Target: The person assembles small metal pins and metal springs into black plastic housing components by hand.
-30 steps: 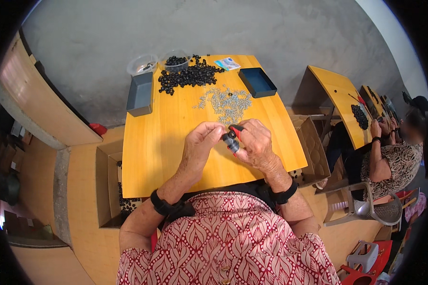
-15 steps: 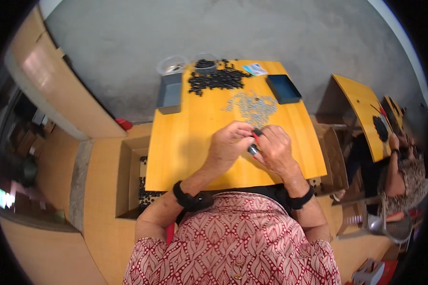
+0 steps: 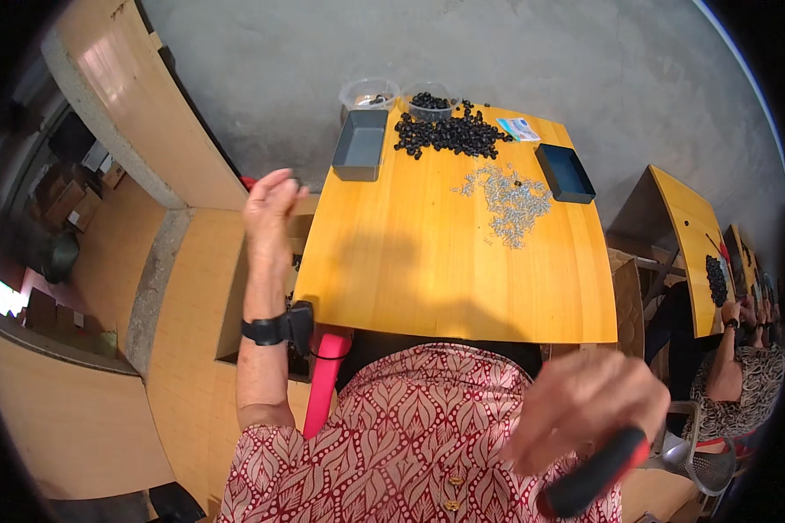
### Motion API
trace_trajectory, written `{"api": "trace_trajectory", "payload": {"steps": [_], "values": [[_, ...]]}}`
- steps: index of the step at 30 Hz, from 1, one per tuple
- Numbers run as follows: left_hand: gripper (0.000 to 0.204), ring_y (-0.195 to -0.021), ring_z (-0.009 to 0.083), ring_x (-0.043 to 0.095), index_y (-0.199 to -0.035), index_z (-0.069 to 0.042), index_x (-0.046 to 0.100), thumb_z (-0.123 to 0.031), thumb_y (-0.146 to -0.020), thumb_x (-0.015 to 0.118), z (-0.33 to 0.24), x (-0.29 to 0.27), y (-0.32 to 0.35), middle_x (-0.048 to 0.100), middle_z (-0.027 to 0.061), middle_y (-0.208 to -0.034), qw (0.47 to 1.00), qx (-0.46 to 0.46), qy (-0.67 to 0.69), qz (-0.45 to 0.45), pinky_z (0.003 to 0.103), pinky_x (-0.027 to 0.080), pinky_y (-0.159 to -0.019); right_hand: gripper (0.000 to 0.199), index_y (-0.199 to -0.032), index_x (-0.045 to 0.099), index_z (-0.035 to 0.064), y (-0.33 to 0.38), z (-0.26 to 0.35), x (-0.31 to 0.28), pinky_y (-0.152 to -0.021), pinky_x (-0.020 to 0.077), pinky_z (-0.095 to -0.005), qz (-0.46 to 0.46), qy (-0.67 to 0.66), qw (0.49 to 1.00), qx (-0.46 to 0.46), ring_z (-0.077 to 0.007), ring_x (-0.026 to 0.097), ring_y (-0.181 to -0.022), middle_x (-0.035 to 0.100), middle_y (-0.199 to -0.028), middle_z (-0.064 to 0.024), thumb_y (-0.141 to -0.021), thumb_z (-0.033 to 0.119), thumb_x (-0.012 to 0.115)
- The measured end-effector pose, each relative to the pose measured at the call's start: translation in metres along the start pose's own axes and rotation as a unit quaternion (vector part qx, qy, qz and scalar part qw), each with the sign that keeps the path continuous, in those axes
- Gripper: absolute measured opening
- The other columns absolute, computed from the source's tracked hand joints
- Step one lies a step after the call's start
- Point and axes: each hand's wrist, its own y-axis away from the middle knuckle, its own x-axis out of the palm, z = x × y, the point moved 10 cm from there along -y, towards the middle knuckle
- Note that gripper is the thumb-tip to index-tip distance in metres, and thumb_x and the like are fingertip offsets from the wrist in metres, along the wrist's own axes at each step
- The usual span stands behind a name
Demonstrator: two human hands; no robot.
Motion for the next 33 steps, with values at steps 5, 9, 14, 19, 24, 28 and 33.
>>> {"api": "trace_trajectory", "payload": {"steps": [5, 9, 14, 19, 24, 28, 33], "values": [[0.028, -0.085, 0.0120, 0.067, -0.112, -0.006, 0.063, -0.010, -0.086, 0.071, 0.039, -0.119, -0.021, 0.067, 0.0013, -0.095, 0.991, -0.046, -0.009, -0.123, 0.018, 0.049, -0.069, 0.037, -0.105, 0.068, 0.0068, -0.007, 0.001, 0.032, -0.050, 0.0514, -0.0378, 0.051, -0.070, 0.990, 0.111, -0.0308, 0.069, -0.061, 0.068, -0.067, -0.0172, -0.097, 0.039, 0.052], [0.025, -0.079, 0.0120, 0.068, -0.111, -0.008, 0.063, -0.010, -0.087, 0.069, 0.088, -0.206, -0.029, 0.069, 0.0004, -0.094, 0.974, -0.081, -0.007, -0.211, 0.020, 0.049, -0.067, 0.029, -0.094, 0.069, 0.0030, -0.023, -0.001, 0.034, -0.048, 0.0492, -0.0344, 0.028, -0.092, 0.993, 0.065, -0.0296, 0.067, -0.057, 0.066, -0.063, -0.0166, -0.095, 0.030, 0.058], [0.022, -0.077, 0.0135, 0.068, -0.113, -0.010, 0.063, -0.010, -0.091, 0.064, 0.132, -0.250, -0.019, 0.069, -0.0002, -0.095, 0.946, -0.152, -0.032, -0.286, 0.022, 0.048, -0.065, 0.025, -0.090, 0.070, 0.0016, -0.022, 0.000, 0.025, -0.047, 0.0476, -0.0332, 0.020, -0.075, 0.995, 0.057, -0.0276, 0.066, -0.053, 0.065, -0.060, -0.0154, -0.092, 0.025, 0.063], [0.027, -0.092, 0.0153, 0.063, -0.119, -0.011, 0.061, -0.016, -0.092, 0.062, 0.141, -0.277, -0.013, 0.067, 0.0014, -0.104, 0.939, -0.174, -0.093, -0.280, 0.029, 0.048, -0.079, 0.016, -0.084, 0.070, 0.0013, -0.023, 0.007, 0.025, -0.048, 0.0477, -0.0321, 0.071, -0.048, 0.995, 0.048, -0.0260, 0.066, -0.053, 0.065, -0.060, -0.0142, -0.086, 0.017, 0.068], [0.032, -0.105, 0.0170, 0.059, -0.121, -0.010, 0.060, -0.022, -0.091, 0.064, 0.106, -0.244, -0.007, 0.065, 0.0029, -0.110, 0.952, -0.158, -0.090, -0.245, 0.034, 0.044, -0.093, 0.014, -0.088, 0.072, 0.0022, -0.022, 0.009, 0.029, -0.051, 0.0513, -0.0344, 0.126, 0.025, 0.990, 0.054, -0.0263, 0.068, -0.057, 0.067, -0.061, -0.0131, -0.083, 0.015, 0.070], [0.034, -0.103, 0.0157, 0.061, -0.122, -0.006, 0.059, -0.022, -0.092, 0.065, 0.035, -0.131, -0.016, 0.066, 0.0050, -0.110, 0.985, -0.072, -0.099, -0.125, 0.030, 0.045, -0.094, 0.008, -0.086, 0.067, 0.0028, -0.002, -0.013, -0.009, -0.064, 0.0515, -0.0352, 0.060, 0.265, 0.953, 0.131, -0.0269, 0.066, -0.074, 0.068, -0.080, -0.0118, -0.082, 0.010, 0.067], [0.033, -0.102, 0.0173, 0.062, -0.121, -0.002, 0.057, -0.021, -0.094, 0.062, -0.040, 0.038, 0.031, 0.066, 0.0098, -0.109, 0.987, -0.028, -0.063, 0.146, 0.030, 0.046, -0.095, 0.021, -0.092, 0.066, 0.0001, 0.056, -0.069, -0.086, -0.085, 0.0483, -0.0399, -0.108, 0.509, 0.838, 0.167, -0.0315, 0.062, -0.099, 0.065, -0.103, -0.0135, -0.072, 0.002, 0.073]]}}
